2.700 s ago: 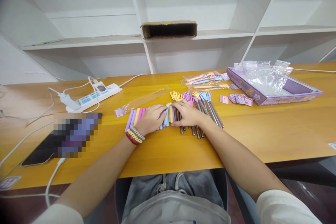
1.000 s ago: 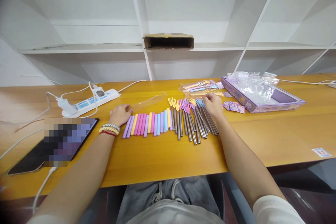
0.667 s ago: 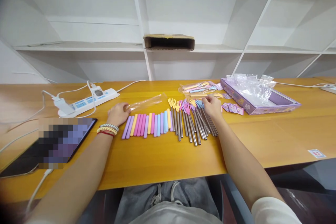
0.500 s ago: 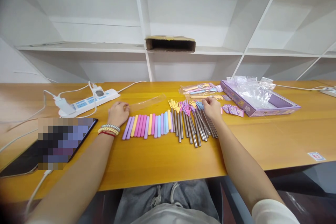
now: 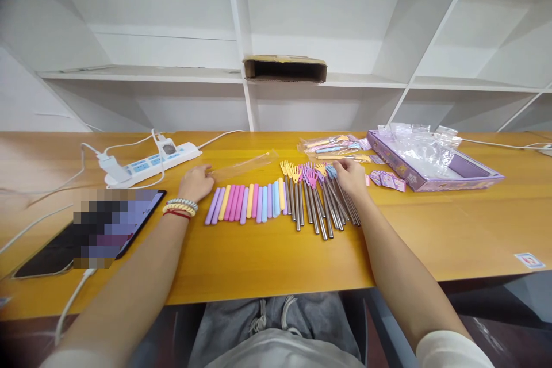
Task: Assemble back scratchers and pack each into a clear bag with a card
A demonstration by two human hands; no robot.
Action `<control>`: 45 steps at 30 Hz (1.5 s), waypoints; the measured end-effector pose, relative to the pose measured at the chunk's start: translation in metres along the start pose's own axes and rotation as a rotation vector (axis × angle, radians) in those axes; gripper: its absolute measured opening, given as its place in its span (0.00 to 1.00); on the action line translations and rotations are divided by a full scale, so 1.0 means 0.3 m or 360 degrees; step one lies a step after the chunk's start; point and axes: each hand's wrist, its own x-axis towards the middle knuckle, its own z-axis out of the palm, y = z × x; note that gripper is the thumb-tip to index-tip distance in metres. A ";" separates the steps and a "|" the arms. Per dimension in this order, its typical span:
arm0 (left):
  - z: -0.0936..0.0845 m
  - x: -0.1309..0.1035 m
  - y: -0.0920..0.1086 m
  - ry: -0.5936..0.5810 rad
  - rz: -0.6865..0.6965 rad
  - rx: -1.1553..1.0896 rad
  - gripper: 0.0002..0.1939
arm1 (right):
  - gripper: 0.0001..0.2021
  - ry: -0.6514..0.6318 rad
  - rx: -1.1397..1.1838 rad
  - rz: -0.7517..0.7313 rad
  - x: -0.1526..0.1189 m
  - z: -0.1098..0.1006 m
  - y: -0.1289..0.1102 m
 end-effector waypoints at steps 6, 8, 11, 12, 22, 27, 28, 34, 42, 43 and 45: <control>0.014 0.015 -0.040 -0.0070 -0.0092 0.0070 0.22 | 0.17 -0.0004 0.0018 -0.0004 -0.001 -0.005 -0.008; 0.015 0.014 -0.039 0.0010 -0.0119 0.0023 0.20 | 0.17 0.0000 0.0027 -0.0001 -0.001 -0.006 -0.009; 0.008 0.020 -0.033 0.0207 -0.0064 -0.0284 0.16 | 0.17 0.0001 0.0037 -0.0003 -0.002 -0.006 -0.010; 0.003 0.023 -0.028 0.0279 -0.0018 -0.0477 0.16 | 0.16 0.0003 0.0046 -0.0007 -0.002 -0.006 -0.010; -0.116 -0.114 0.136 -0.0575 0.0616 -0.1941 0.15 | 0.14 -0.0404 0.1198 0.0441 0.018 -0.014 -0.024; -0.124 -0.229 0.253 -0.1180 0.1168 -0.1301 0.11 | 0.23 -0.1562 0.1421 0.0403 -0.041 -0.042 -0.097; -0.122 -0.245 0.271 -0.1122 0.1305 -0.1176 0.10 | 0.24 -0.1808 0.1366 0.0349 -0.065 -0.038 -0.120; -0.106 -0.305 0.317 -0.0606 0.1699 -0.0690 0.09 | 0.17 -0.2273 0.0900 -0.0052 -0.224 0.045 -0.253; -0.067 -0.320 0.343 0.0369 0.1339 -0.0595 0.19 | 0.13 -0.1956 0.1086 0.0077 -0.254 0.106 -0.251; -0.064 -0.315 0.344 0.0499 0.1189 -0.0649 0.23 | 0.13 -0.1887 0.1145 0.0125 -0.248 0.106 -0.249; -0.062 -0.304 0.340 0.0553 0.0927 -0.0757 0.28 | 0.14 -0.1757 0.1230 0.0170 -0.239 0.107 -0.245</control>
